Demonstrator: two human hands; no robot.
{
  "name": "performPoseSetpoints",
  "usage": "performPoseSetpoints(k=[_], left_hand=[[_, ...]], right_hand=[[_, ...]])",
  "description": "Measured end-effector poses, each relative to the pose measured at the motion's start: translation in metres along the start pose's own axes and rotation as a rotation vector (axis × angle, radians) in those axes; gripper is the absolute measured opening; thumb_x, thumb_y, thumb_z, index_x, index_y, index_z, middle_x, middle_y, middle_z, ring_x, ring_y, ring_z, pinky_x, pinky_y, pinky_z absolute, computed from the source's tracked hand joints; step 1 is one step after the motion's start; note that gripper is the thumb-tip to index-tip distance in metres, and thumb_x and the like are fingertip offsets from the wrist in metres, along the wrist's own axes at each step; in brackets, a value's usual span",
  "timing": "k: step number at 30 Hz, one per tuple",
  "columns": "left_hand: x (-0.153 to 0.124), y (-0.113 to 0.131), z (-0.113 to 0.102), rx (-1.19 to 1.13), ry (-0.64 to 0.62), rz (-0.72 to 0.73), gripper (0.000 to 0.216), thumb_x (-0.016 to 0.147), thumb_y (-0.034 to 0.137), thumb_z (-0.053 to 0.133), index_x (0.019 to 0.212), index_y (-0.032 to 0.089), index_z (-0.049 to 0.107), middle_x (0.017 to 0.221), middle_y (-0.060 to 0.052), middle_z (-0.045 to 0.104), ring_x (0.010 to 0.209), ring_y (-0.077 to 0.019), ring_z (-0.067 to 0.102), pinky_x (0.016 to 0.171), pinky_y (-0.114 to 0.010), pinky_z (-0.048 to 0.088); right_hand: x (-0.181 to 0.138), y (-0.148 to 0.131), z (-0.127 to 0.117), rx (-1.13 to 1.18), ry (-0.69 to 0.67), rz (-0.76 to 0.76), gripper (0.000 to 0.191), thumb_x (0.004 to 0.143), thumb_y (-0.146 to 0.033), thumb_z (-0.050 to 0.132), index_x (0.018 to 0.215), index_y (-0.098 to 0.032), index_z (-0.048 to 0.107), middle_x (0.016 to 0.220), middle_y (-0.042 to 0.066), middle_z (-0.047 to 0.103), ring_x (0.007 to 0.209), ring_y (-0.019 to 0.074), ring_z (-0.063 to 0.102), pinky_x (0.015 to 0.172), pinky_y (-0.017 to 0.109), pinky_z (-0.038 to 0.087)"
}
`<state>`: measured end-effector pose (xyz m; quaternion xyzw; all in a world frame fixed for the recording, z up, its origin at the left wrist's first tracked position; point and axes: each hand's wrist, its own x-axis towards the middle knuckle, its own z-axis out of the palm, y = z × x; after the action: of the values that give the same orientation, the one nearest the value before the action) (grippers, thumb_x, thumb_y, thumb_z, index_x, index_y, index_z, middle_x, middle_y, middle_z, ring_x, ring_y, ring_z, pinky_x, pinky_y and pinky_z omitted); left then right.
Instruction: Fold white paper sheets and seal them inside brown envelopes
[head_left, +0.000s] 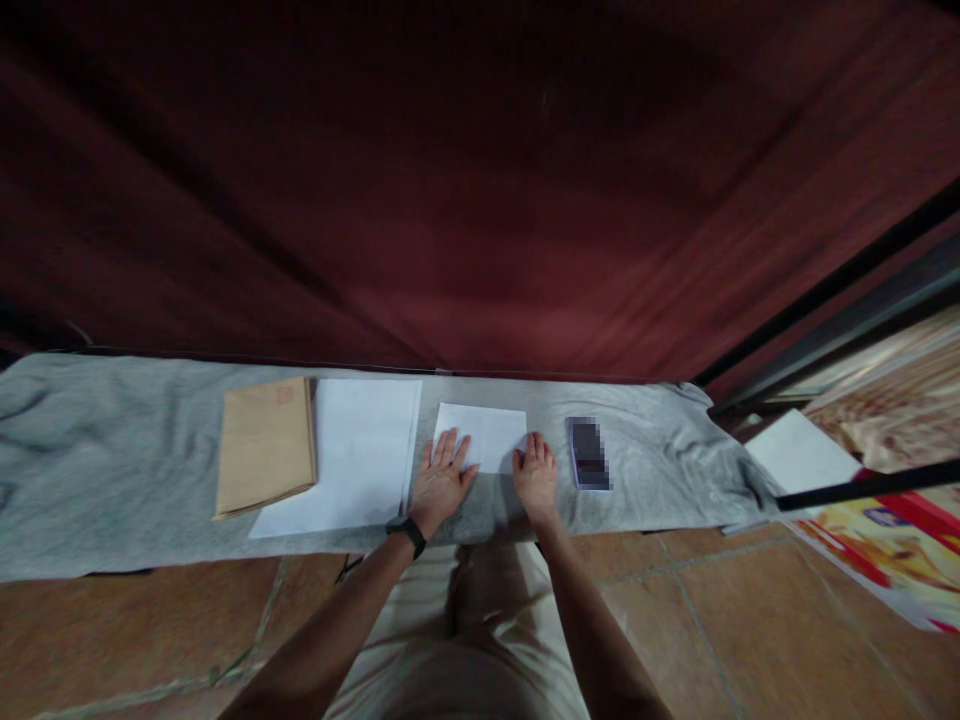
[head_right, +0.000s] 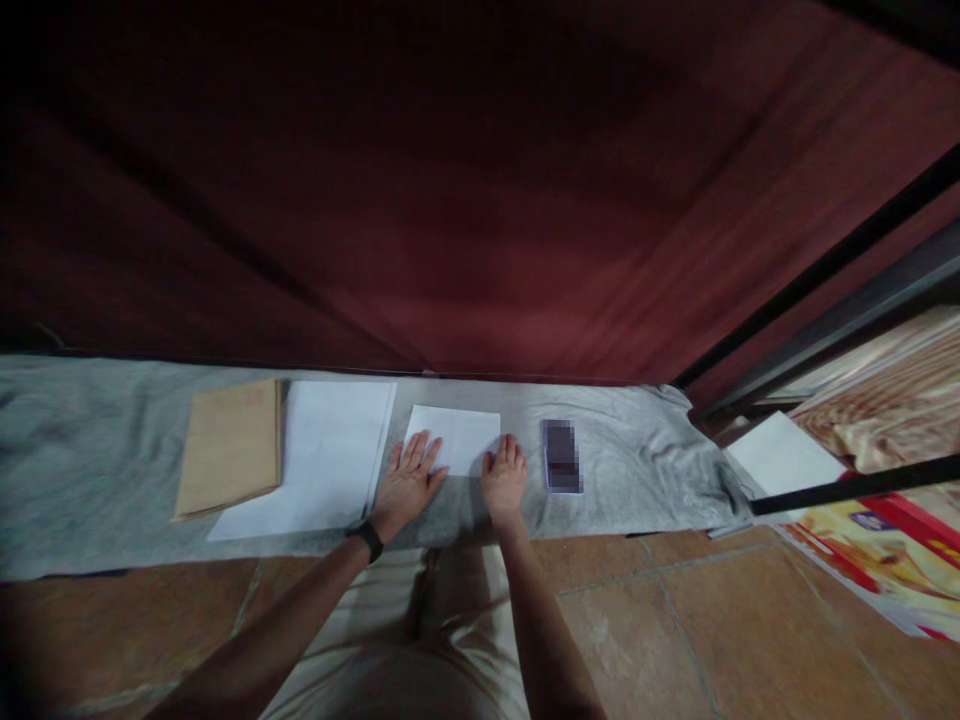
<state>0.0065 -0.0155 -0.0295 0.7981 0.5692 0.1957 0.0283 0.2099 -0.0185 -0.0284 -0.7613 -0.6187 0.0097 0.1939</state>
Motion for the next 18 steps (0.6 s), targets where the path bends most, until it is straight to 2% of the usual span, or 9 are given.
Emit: performPoseSetpoints(k=[4, 9, 15, 18], left_hand=[[0.000, 0.000, 0.000, 0.042, -0.018, 0.006, 0.058, 0.101, 0.045, 0.045, 0.152, 0.018, 0.048, 0.163, -0.016, 0.037, 0.152, -0.0322, 0.032, 0.124, -0.054, 0.021], [0.000, 0.000, -0.001, 0.038, -0.019, 0.001, 0.058, 0.101, 0.045, 0.045, 0.152, 0.018, 0.047, 0.162, -0.015, 0.038, 0.152, -0.0312, 0.032, 0.125, -0.053, 0.020], [-0.001, 0.001, -0.004, 0.018, -0.016, -0.010, 0.057, 0.101, 0.044, 0.045, 0.152, 0.018, 0.048, 0.162, -0.014, 0.038, 0.152, -0.0300, 0.031, 0.125, -0.053, 0.020], [-0.001, 0.001, -0.004, -0.020, -0.014, -0.009, 0.056, 0.102, 0.045, 0.043, 0.150, 0.017, 0.049, 0.162, -0.015, 0.039, 0.152, -0.0306, 0.031, 0.125, -0.054, 0.021]], right_hand=[[0.004, 0.000, -0.009, 0.056, -0.038, 0.098, 0.040, 0.097, -0.025, 0.051, 0.134, -0.013, 0.060, 0.127, 0.019, 0.064, 0.118, 0.0302, 0.060, 0.098, 0.040, 0.045], [0.011, -0.002, -0.012, 0.190, -0.080, 0.197, 0.028, 0.094, -0.023, 0.054, 0.118, -0.013, 0.064, 0.109, 0.016, 0.067, 0.104, 0.0258, 0.065, 0.090, 0.033, 0.047], [0.021, 0.004, -0.009, 0.328, -0.062, 0.213, 0.017, 0.088, -0.025, 0.055, 0.097, -0.016, 0.066, 0.086, 0.010, 0.072, 0.084, 0.0234, 0.069, 0.073, 0.028, 0.049], [0.027, 0.006, -0.008, 0.447, -0.037, 0.161, 0.019, 0.085, -0.034, 0.054, 0.081, -0.020, 0.066, 0.067, 0.003, 0.067, 0.067, 0.0209, 0.066, 0.061, 0.027, 0.047]])
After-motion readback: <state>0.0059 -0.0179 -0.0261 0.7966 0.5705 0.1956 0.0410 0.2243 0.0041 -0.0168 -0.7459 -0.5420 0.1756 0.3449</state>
